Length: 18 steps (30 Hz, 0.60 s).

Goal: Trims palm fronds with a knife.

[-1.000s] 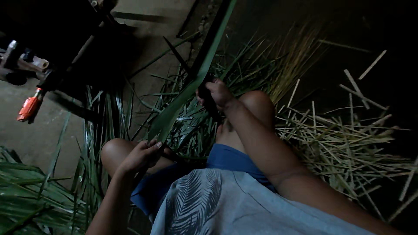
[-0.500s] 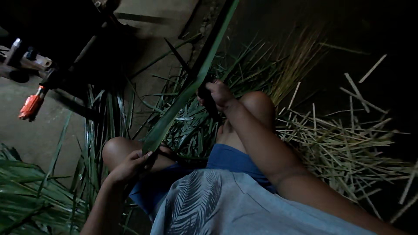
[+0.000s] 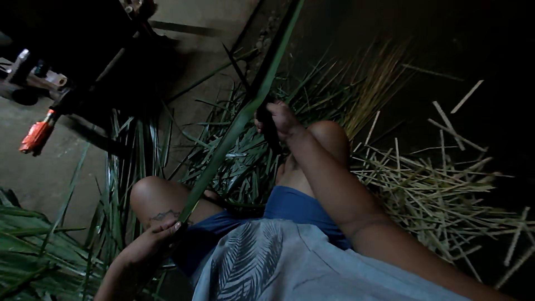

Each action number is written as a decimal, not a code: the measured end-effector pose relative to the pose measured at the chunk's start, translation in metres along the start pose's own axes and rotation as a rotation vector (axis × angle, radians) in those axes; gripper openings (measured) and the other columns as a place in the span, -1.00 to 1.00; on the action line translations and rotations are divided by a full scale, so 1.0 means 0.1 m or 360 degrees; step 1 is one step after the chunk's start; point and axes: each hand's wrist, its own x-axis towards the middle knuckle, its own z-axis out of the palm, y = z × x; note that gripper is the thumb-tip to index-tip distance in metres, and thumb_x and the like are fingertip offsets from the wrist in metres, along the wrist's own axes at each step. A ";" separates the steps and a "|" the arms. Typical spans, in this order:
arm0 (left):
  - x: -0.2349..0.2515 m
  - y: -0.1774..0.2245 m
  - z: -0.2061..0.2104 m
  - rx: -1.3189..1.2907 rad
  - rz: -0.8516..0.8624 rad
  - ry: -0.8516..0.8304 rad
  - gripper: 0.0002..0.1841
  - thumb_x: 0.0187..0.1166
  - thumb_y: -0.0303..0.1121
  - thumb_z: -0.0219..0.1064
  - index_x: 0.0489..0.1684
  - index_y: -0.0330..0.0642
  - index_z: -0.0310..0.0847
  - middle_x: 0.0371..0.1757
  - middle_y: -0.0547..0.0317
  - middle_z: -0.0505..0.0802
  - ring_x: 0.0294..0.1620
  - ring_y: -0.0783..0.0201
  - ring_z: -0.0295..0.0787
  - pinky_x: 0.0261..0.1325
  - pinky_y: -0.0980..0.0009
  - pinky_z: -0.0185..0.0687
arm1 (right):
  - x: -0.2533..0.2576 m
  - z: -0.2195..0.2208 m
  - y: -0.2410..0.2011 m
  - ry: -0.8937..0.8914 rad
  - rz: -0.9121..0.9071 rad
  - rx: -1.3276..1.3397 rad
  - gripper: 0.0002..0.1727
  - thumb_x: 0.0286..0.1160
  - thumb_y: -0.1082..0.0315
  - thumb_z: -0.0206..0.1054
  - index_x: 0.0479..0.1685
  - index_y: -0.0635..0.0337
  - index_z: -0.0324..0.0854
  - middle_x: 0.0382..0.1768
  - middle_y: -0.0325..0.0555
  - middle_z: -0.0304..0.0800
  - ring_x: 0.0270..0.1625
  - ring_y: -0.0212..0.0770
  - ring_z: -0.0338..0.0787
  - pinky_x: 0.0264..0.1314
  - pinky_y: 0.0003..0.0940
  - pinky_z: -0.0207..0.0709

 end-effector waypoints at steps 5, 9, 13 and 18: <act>-0.05 -0.13 -0.12 -0.0089 -0.0028 -0.0011 -0.71 0.79 -0.06 0.09 -0.01 0.02 0.68 -0.49 0.34 0.59 -0.66 0.54 0.42 -0.65 0.65 0.39 | -0.01 0.06 -0.02 0.0019 0.0029 -0.0078 -0.75 0.86 0.31 -0.06 0.10 0.14 0.54 -0.40 -0.09 0.72 -0.57 -0.26 0.69 -0.55 -0.37 0.66; -0.07 -0.25 -0.16 -0.0043 -0.0022 0.0001 -0.73 0.74 -0.04 0.15 -0.06 0.06 0.71 -0.49 0.37 0.62 -0.66 0.56 0.42 -0.64 0.65 0.38 | 0.03 0.03 -0.05 0.0052 0.0014 -0.0078 -0.72 0.86 0.30 -0.07 0.14 0.15 0.56 -0.39 -0.10 0.72 -0.56 -0.26 0.69 -0.55 -0.37 0.66; -0.13 -0.34 -0.17 -0.0113 -0.0024 -0.0006 -0.74 0.68 0.02 0.24 -0.07 0.11 0.72 -0.52 0.40 0.62 -0.66 0.57 0.45 -0.64 0.66 0.42 | 0.05 -0.03 -0.09 0.0044 0.0002 -0.0089 -0.72 0.88 0.28 -0.09 0.13 0.15 0.53 -0.39 -0.12 0.72 -0.56 -0.29 0.67 -0.53 -0.40 0.65; -0.23 -0.44 -0.27 -0.0204 -0.0024 -0.0059 -0.73 0.67 0.04 0.30 -0.15 0.10 0.72 -0.52 0.39 0.60 -0.68 0.58 0.40 -0.66 0.67 0.36 | 0.08 -0.04 -0.12 0.0099 0.0011 -0.0152 -0.73 0.85 0.27 -0.03 0.11 0.16 0.57 -0.37 -0.10 0.75 -0.52 -0.27 0.71 -0.49 -0.36 0.68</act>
